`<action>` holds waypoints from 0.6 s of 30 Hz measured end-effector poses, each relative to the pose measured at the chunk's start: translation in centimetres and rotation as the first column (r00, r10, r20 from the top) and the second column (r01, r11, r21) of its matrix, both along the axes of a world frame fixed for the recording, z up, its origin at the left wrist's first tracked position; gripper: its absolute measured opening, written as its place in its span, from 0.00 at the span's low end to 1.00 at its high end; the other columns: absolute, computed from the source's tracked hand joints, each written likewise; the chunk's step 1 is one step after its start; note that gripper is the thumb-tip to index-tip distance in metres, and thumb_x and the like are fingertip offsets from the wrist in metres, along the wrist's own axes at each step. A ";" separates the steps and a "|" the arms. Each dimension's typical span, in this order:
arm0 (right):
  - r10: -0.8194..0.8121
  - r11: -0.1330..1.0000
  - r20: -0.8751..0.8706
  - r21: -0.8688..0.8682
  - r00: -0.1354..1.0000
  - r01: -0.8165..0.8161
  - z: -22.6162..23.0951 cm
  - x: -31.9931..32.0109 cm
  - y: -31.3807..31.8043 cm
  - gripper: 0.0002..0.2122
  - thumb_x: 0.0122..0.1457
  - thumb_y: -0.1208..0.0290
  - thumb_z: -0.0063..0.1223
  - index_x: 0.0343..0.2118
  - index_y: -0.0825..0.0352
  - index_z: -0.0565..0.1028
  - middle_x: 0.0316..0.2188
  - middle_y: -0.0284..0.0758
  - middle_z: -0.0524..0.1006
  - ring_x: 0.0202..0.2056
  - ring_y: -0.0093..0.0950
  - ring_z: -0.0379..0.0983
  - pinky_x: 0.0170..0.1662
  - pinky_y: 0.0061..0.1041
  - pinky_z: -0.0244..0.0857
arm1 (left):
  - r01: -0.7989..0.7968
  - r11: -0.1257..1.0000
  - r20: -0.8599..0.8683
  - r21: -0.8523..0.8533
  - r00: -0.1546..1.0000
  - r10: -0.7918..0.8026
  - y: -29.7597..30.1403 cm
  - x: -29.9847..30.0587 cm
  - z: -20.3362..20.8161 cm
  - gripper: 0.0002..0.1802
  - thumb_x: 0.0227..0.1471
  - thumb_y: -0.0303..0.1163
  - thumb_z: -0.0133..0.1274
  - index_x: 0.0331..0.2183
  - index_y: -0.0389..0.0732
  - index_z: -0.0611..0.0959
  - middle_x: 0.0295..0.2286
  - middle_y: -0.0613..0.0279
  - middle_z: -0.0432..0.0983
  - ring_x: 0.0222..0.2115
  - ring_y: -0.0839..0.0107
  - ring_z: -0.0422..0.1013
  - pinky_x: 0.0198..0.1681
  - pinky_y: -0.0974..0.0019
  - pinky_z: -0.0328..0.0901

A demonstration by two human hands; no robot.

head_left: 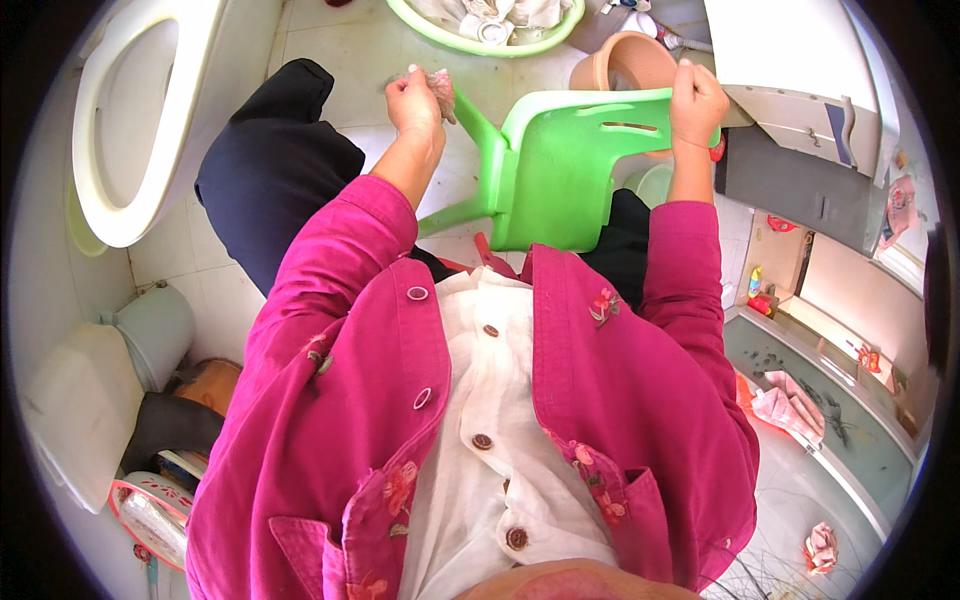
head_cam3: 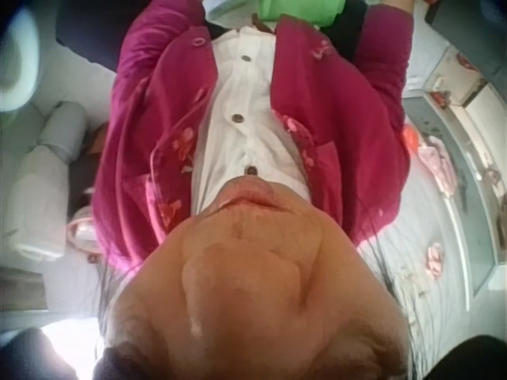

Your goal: The person sits on the floor and scrubs a green plastic stool with a cloth. They repeatedly wipe the stool's surface and legs, occasionally dipping the cloth into a nearby basin of water and wringing it out. The stool is turned over to clean different sides.

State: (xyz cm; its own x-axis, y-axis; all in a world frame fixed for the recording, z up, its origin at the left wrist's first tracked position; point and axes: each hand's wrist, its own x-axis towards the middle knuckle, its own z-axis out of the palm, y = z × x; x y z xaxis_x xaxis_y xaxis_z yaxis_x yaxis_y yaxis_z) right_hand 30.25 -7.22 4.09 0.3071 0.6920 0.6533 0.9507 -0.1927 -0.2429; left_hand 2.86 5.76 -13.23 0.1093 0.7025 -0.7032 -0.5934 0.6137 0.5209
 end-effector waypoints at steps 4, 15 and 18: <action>-0.008 0.999 0.073 0.035 0.997 0.005 -1.1 0.4 0.3 0.12 0.55 0.68 0.56 0.17 0.67 0.76 0.17 0.41 0.72 0.21 0.40 0.70 0.26 0.37 0.62 | 0.384 0.895 -0.105 0.227 0.923 -0.369 -1.2 1.1 -1.6 0.15 0.61 0.36 0.52 0.39 0.42 0.64 0.22 0.53 0.75 0.17 0.69 0.71 0.19 0.64 0.68; -0.009 0.997 -0.031 -0.076 0.999 0.007 -0.5 1.1 -1.6 0.14 0.56 0.73 0.54 0.15 0.69 0.67 0.14 0.39 0.64 0.18 0.36 0.63 0.23 0.35 0.55 | 0.929 0.183 -0.882 0.323 0.365 -0.297 -8.4 3.2 1.7 0.18 0.54 0.41 0.57 0.42 0.43 0.74 0.38 0.49 0.77 0.37 0.48 0.75 0.38 0.49 0.69; 0.099 0.994 0.004 -0.055 0.995 -0.099 -0.8 -1.9 0.5 0.14 0.55 0.73 0.56 0.15 0.68 0.68 0.14 0.38 0.65 0.18 0.35 0.64 0.23 0.34 0.56 | 0.901 0.302 -0.869 0.312 0.399 -0.294 -8.1 3.0 -0.2 0.16 0.55 0.40 0.55 0.42 0.42 0.74 0.37 0.50 0.77 0.35 0.49 0.75 0.37 0.50 0.70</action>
